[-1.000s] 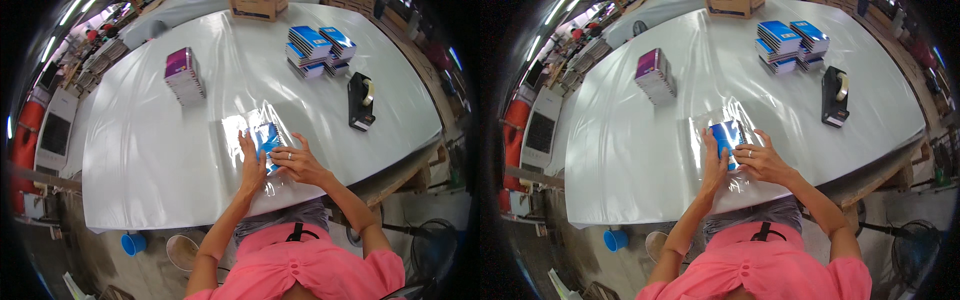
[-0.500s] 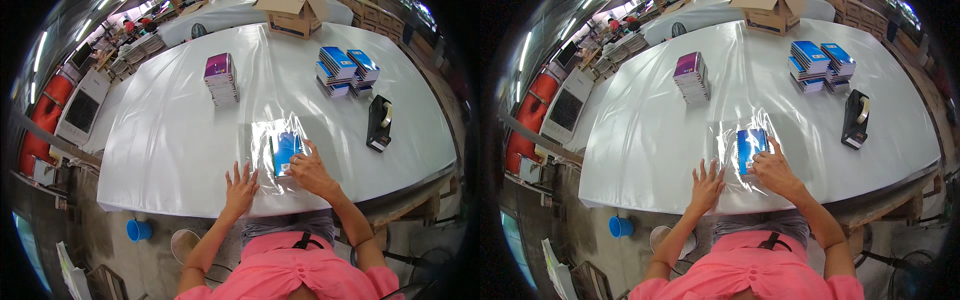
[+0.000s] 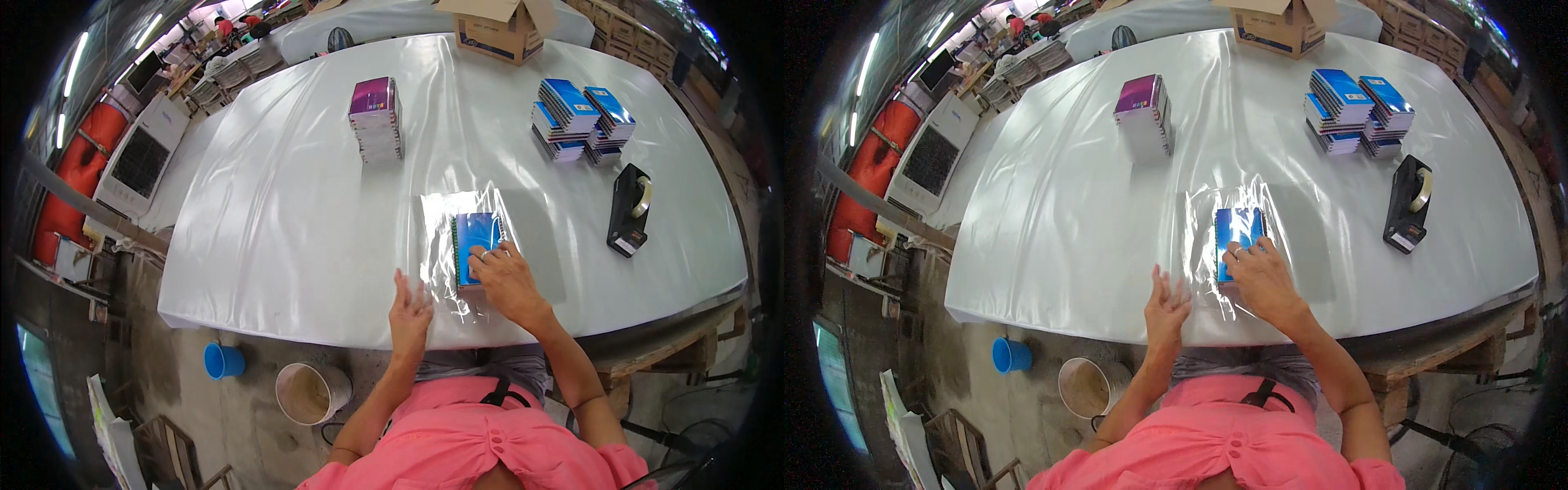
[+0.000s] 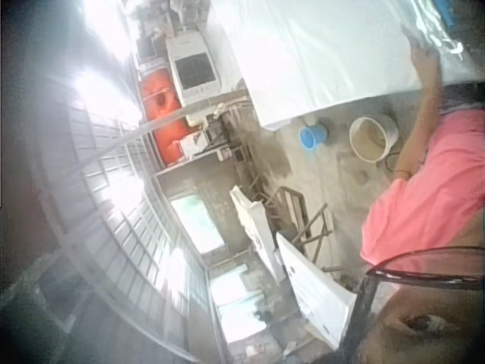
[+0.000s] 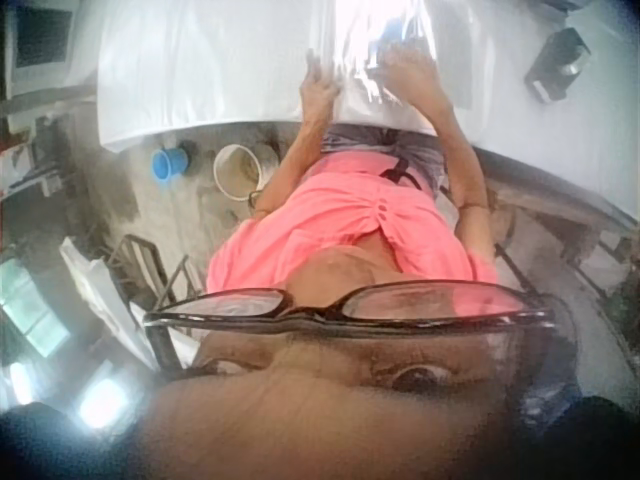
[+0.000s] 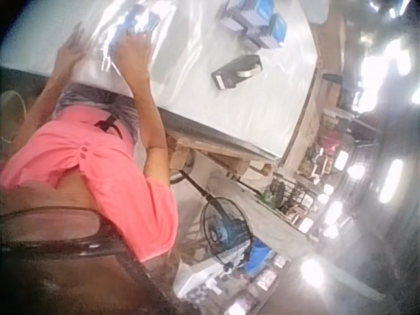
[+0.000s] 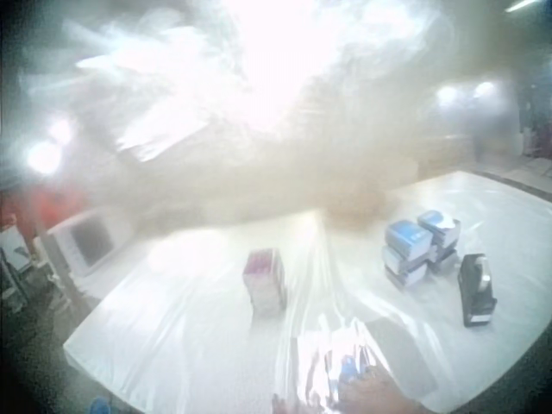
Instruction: The person places a notebook on a plastic sheet, wraps the sheet around the notebook, and secures the packaging with tape. They repeat this process for a second notebook, handling each item individually on the work table.
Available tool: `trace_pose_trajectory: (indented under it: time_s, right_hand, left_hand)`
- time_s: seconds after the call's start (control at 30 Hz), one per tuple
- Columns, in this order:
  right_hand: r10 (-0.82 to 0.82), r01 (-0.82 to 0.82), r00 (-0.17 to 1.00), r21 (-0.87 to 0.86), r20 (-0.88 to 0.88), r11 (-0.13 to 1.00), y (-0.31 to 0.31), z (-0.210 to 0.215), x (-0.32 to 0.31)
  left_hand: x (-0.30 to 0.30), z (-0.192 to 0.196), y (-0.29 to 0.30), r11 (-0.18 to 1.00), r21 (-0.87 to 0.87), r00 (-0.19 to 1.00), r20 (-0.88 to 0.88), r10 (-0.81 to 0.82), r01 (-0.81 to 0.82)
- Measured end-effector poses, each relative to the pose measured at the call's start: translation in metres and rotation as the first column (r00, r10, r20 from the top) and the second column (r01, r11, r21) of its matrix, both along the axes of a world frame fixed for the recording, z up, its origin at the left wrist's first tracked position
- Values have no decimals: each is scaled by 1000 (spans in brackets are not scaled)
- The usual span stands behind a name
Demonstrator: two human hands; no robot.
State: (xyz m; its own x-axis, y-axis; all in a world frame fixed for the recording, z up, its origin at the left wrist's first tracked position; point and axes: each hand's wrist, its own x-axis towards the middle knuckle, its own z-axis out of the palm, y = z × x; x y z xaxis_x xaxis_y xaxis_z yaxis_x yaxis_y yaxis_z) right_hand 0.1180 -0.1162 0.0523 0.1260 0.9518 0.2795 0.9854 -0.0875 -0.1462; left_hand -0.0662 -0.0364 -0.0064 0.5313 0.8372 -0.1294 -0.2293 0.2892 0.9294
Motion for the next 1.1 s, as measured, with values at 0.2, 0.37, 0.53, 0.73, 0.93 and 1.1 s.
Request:
trace_pose_trajectory:
  time_s: [0.2, 0.37, 0.53, 0.73, 0.93, 1.1]
  right_hand:
    - [-56, 51, 996, -66, -68, 997, 4, 15, -5]
    - [-30, 28, 999, -89, -22, 996, 10, 13, -8]
    - [-308, 309, 951, -85, 23, 947, 33, 2, -20]
    - [-329, 328, 944, -35, -3, 944, 23, -2, -12]
    - [-362, 344, 927, -167, -97, 924, 19, 8, -14]
    - [-377, 367, 909, -88, -178, 926, 12, -3, -7]
  left_hand:
    - [31, 29, -19, 979, 98, 984, -8, -177, 177]
    - [44, 23, -20, 964, 10, 962, 59, -266, 266]
    - [43, 10, -26, 959, -95, 946, 215, -241, 266]
    - [39, 22, -17, 971, -146, 977, 130, -170, 188]
    - [87, 43, 88, 224, 857, 884, -463, -61, 464]
    - [159, 88, 126, -516, 469, 575, -816, 57, 717]
